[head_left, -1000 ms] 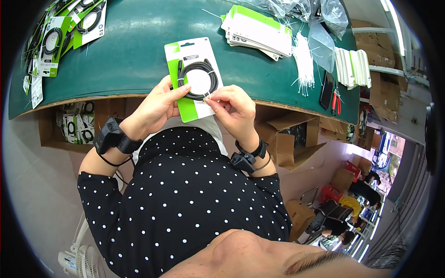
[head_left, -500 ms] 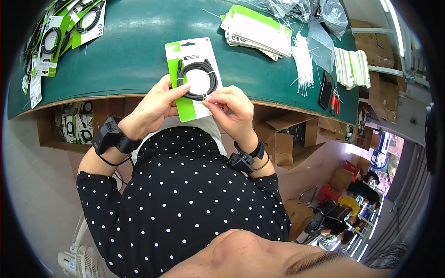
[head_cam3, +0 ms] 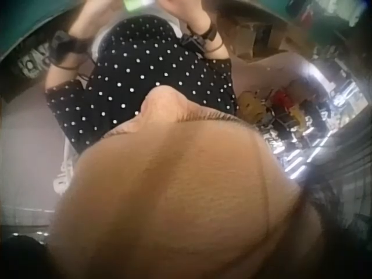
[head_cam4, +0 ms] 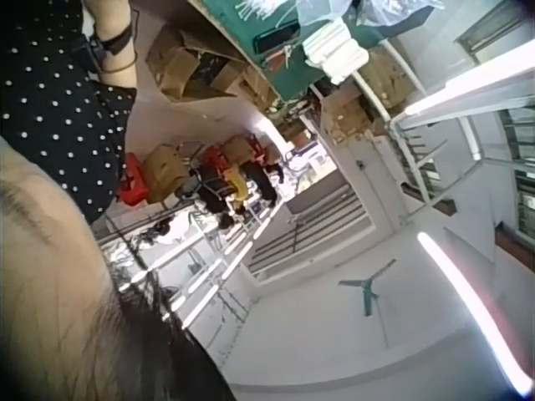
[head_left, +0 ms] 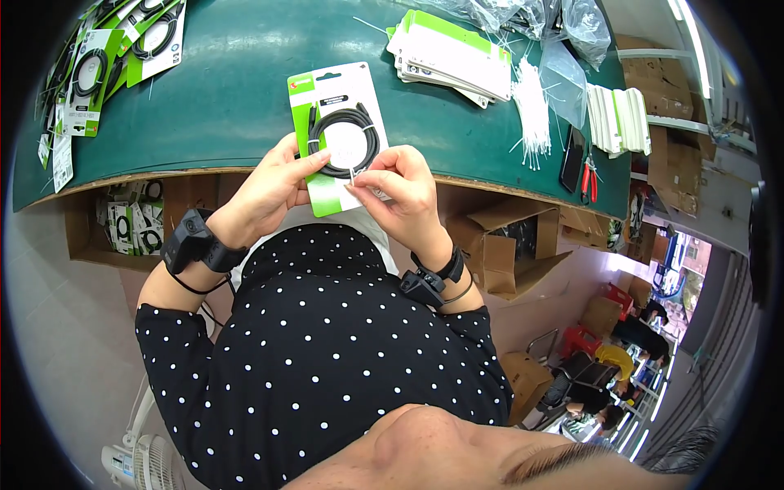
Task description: The person picks up a cable and a cardboard backing, aligns them, and threads a zip tie through the holes to secure the cable. After tightening the tie by hand, they set the packaged cable aside and repeat the process with another cable.
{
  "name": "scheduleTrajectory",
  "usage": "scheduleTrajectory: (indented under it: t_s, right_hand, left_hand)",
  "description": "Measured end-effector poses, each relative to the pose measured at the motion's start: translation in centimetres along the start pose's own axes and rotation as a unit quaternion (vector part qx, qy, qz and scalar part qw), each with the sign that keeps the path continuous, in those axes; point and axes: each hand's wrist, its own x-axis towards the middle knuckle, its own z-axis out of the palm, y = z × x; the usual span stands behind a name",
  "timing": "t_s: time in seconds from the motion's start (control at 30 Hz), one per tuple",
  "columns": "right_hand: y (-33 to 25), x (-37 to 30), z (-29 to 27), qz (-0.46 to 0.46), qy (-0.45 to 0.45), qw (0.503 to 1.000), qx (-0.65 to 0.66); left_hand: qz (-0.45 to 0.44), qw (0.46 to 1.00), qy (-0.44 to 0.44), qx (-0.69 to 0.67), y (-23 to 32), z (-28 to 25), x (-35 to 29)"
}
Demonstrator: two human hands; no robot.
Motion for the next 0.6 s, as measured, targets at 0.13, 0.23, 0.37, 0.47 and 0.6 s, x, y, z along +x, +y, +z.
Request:
scheduleTrajectory:
  t_s: [0.13, 0.23, 0.37, 0.47, 0.6]
  right_hand:
    - [-0.4, 0.1, -0.2, 0.005, -0.020, 1.000, -0.001]
    - [-0.7, 0.2, -0.5, -0.027, -0.027, 0.998, -0.057]
    - [0.0, 0.3, -1.1, 0.006, 0.039, 0.996, 0.075]
    - [2.1, -0.9, -0.5, 0.166, 0.157, 0.951, 0.206]
    - [1.0, -1.5, 0.3, 0.146, 0.017, 0.969, 0.201]
  left_hand:
    - [0.030, 0.999, 0.012, 0.030, 0.2, 0.4, -0.2]
    - [0.032, 0.999, 0.013, 0.027, 0.3, 0.4, -0.1]
    - [0.036, 0.999, -0.003, 0.016, 0.9, 0.4, -0.2]
    - [0.040, 0.999, -0.022, 0.006, 1.4, 0.6, -0.4]
    - [0.040, 0.998, -0.048, -0.003, 1.5, 0.6, -0.1]
